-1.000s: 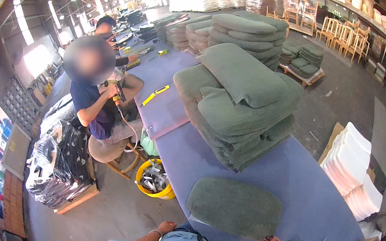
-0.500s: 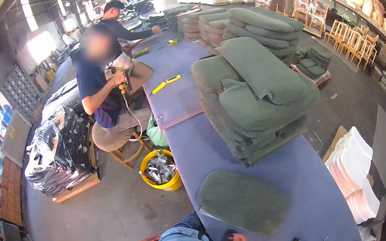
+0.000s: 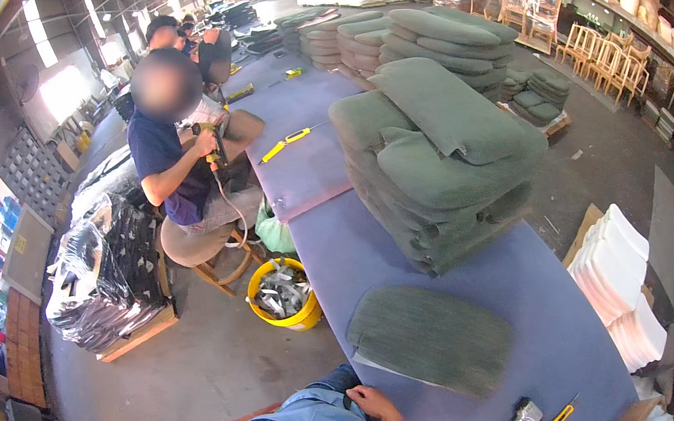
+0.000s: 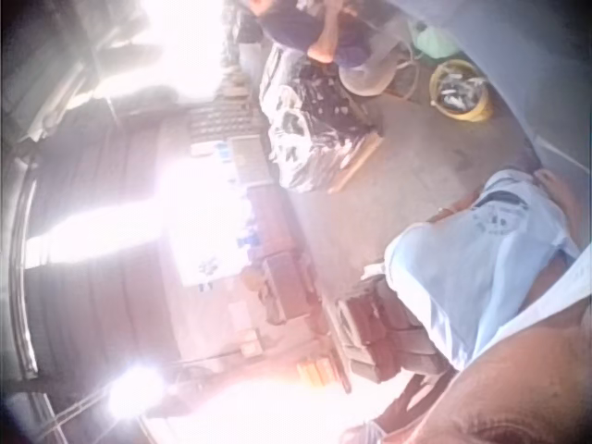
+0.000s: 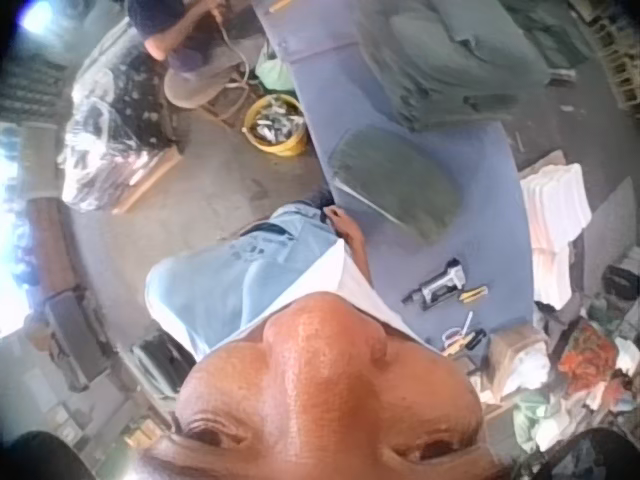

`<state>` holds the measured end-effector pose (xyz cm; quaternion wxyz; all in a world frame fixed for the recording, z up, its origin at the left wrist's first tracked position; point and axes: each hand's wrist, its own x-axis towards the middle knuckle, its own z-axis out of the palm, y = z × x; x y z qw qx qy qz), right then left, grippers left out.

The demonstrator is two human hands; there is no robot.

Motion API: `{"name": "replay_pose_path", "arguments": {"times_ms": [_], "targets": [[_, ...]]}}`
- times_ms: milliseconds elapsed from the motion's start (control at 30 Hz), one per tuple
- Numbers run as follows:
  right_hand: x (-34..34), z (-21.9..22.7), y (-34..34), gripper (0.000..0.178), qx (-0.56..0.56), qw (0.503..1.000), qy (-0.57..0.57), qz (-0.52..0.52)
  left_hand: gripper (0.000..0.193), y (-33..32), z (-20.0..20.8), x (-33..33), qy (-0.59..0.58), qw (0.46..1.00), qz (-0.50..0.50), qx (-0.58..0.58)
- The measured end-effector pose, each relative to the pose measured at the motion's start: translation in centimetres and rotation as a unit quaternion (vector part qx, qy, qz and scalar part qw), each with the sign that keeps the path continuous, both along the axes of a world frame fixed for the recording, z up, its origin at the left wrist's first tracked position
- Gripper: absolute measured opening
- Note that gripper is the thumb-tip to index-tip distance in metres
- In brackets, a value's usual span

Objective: The person assembles a cushion by wrapping green fabric around a foam core, trimming excess fabric with a utility knife, and securing the edges with a staple gun. The person handles the cushion and tools directly on a work table.

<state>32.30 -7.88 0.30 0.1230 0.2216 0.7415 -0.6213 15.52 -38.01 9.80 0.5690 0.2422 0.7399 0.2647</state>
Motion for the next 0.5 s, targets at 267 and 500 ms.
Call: {"name": "replay_pose_path", "arguments": {"times_ms": [267,500], "targets": [[-0.8,-2.8,-0.8,0.052,-0.064,0.998,-0.02,0.008,0.057,1.5,0.9,-0.8,0.009,0.999,-0.037,0.011],[0.1,0.4,-0.8,0.049,-0.066,0.998,-0.007,-0.019,0.058,-0.2,3.4,-1.7,0.014,0.999,-0.034,0.0]]}}
